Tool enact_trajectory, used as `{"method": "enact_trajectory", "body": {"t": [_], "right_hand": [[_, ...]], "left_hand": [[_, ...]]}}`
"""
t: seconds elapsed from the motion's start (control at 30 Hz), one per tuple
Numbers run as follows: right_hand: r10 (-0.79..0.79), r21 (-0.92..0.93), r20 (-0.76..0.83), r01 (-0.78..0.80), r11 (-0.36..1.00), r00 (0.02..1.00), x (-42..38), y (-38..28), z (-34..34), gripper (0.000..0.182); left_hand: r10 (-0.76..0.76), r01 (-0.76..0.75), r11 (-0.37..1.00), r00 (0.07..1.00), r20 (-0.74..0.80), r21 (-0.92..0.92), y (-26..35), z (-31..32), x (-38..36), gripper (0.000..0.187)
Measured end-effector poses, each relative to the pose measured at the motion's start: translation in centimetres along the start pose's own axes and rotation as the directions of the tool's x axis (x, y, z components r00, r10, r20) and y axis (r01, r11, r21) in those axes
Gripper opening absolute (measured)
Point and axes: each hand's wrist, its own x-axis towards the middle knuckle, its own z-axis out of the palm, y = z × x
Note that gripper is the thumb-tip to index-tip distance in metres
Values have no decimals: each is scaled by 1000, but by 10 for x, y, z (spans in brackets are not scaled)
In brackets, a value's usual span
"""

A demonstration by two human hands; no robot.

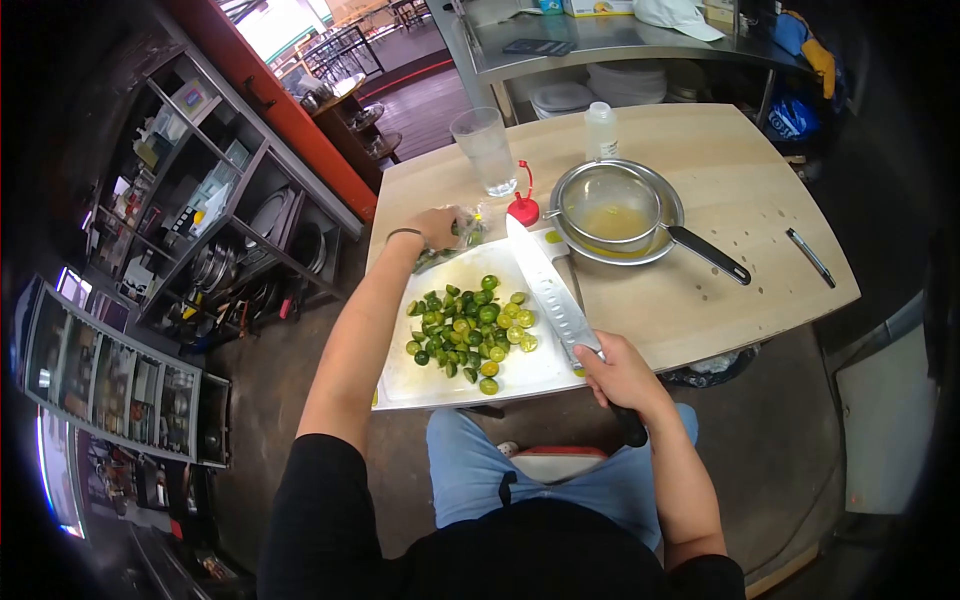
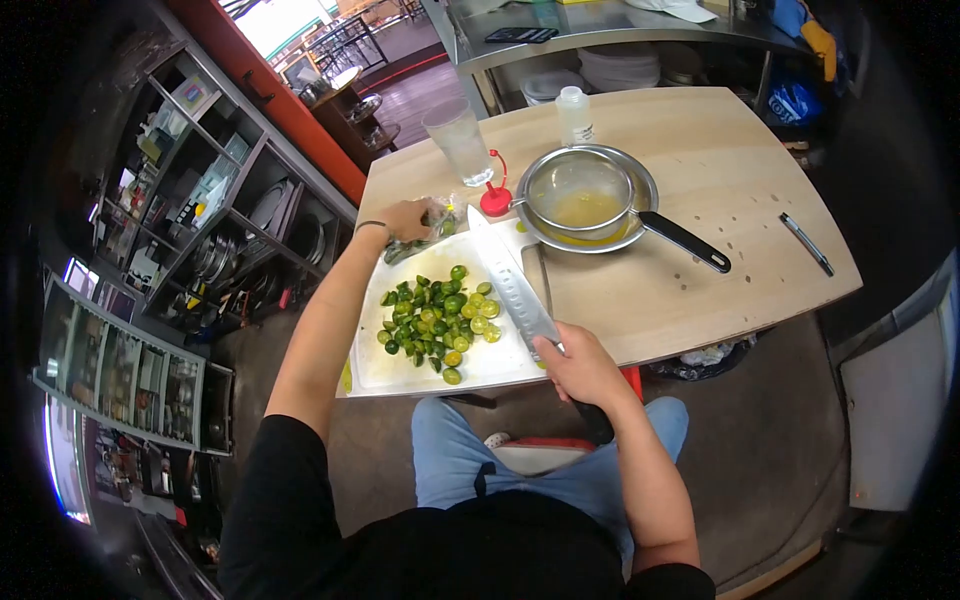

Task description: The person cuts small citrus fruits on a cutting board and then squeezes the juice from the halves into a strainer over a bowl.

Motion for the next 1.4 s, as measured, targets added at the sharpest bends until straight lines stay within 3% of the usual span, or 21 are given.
{"method": "enact_trajectory", "body": {"t": [0.23, 0.37, 0.43, 0.47, 0.53, 0.57, 0.63, 0.67, 0.7, 0.73, 0.77, 0.83, 0.87, 0.93, 0.97, 1.03, 1.13, 1.4], "right_hand": [[23, 15, -21, -23, 1000, 1000, -2, -3, 2, 21], [21, 28, -9, -21, 999, 1000, -1, -2, 1, 21], [27, 37, -6, -26, 999, 1000, -1, 0, 1, 21], [24, 35, -1, -24, 999, 1000, -1, -1, 1, 21], [38, 50, -25, -37, 998, 999, -4, -4, 2, 21], [37, 47, -18, -36, 998, 999, -3, -4, 2, 21], [32, 65, -15, -31, 997, 999, -2, -2, 2, 20], [33, 60, -9, -32, 998, 999, -3, -4, 4, 20], [38, -43, -32, -39, 998, 999, -5, -8, 6, 22], [40, -145, -54, -48, 988, 998, -7, -12, 9, 23], [44, -149, -45, -51, 988, 998, -10, -14, 17, 23], [-99, -423, 26, 100, 901, 995, -15, -20, 40, 26], [-7, -433, 64, 34, 901, 998, -19, -34, 55, 27], [-129, -594, 111, 170, 787, 985, -21, -40, 86, 27], [-227, -598, 128, 258, 759, 965, -19, -33, 100, 26], [-194, -631, 149, 244, 737, 970, -12, -31, 117, 25], [-166, -695, 165, 234, 680, 972, -8, -37, 130, 24], [-143, -770, 166, 219, 600, 976, -12, -45, 139, 24]], "left_hand": [[149, -171, 981, 967, -205, -93, -2, 0, -4, 40], [18, -42, 994, 975, -220, -104, 5, -14, -22, 34], [-57, -12, 929, 983, -175, -370, 10, -23, -35, 34], [-62, -8, 929, 982, -177, -370, 11, -24, -44, 34], [102, -244, 939, 872, -479, -244, 12, -20, -69, 34], [94, -238, 940, 872, -481, -246, 12, -16, -85, 34], [81, -373, 856, 780, -620, -357, 15, -1, -126, 36], [9, -336, 856, 770, -638, -393, 26, 2, -156, 36], [-63, -299, 852, 755, -653, -429, 36, 9, -185, 36], [-136, -373, 783, 679, -722, -498, 29, 40, -195, 34], [-184, -344, 767, 691, -699, -541, 32, 58, -215, 31], [-152, -370, 818, 597, -787, -439, 49, 90, -241, 28], [-154, -352, 835, 588, -794, -423, 58, 99, -251, 26], [-268, -291, 825, 553, -789, -484, 61, 126, -258, 26], [-282, -282, 823, 552, -785, -493, 60, 133, -259, 26], [-354, -282, 799, 493, -795, -531, 55, 142, -258, 23], [-332, -242, 827, 520, -787, -508, 51, 154, -252, 19], [-339, -263, 833, 453, -825, -487, 52, 163, -249, 14]]}}
